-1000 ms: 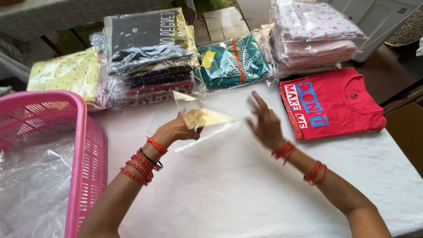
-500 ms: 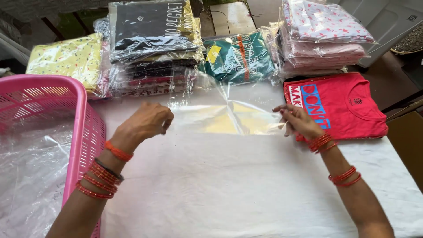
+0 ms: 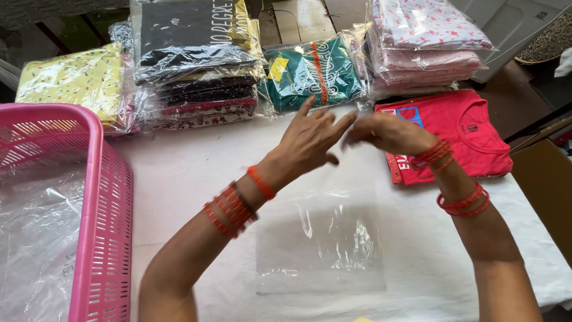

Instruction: The person folds various t-shirts and places them into clear plastic bags on a white table. They handle a green shirt, a red shirt, a yellow shirt, and a black shirt, stacking the packaged items on the table.

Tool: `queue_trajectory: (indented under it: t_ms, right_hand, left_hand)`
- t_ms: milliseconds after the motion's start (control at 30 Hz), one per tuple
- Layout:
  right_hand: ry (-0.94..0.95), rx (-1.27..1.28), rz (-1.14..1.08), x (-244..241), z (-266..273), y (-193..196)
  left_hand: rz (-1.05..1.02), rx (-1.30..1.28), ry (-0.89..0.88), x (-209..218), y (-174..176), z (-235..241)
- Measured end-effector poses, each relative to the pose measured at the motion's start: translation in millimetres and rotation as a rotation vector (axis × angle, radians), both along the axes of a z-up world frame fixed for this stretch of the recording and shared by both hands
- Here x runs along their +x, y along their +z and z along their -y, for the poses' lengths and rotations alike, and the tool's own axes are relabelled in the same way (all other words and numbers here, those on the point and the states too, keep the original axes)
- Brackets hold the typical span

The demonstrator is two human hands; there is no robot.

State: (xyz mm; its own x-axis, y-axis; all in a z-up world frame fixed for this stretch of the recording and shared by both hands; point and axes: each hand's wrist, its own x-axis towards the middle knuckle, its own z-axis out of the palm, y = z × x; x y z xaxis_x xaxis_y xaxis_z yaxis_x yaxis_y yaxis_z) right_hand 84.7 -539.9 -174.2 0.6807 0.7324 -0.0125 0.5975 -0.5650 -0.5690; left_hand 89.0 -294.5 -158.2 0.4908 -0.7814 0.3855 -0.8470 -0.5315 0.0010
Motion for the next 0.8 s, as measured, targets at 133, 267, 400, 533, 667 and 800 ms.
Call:
queue_trajectory:
  t_ms: [133, 267, 400, 533, 667, 800]
  right_hand:
    - [-0.308, -0.122, 0.716, -23.2, -45.1, 21.1]
    - [-0.295, 0.003, 0.914, -56.3, -54.5, -44.6]
    - [-0.19, -0.137, 0.597, -96.7, -55.8, -90.4]
    - [-0.181, -0.389, 0.329, -114.4, -48.0, -144.5]
    - [-0.045, -0.224, 0.353, -121.4, -55.3, -142.9]
    - [-0.228, 0.139, 0.356, -89.6, -7.1, -120.5]
  left_hand:
    - [-0.403, -0.037, 0.273, 40.8, -53.6, -13.9]
    - [-0.686, -0.129, 0.55, 55.6, -80.1, -90.8]
    - [-1.04, -0.185, 0.827, 28.6, -106.8, -172.1]
    - [-0.971, -0.133, 0.97, 2.5, -117.3, -219.0]
    - [-0.461, 0.28, 1.062, -9.3, -88.1, -196.6]
    - [-0.178, -0.35, 0.433, -3.9, -119.6, -135.1]
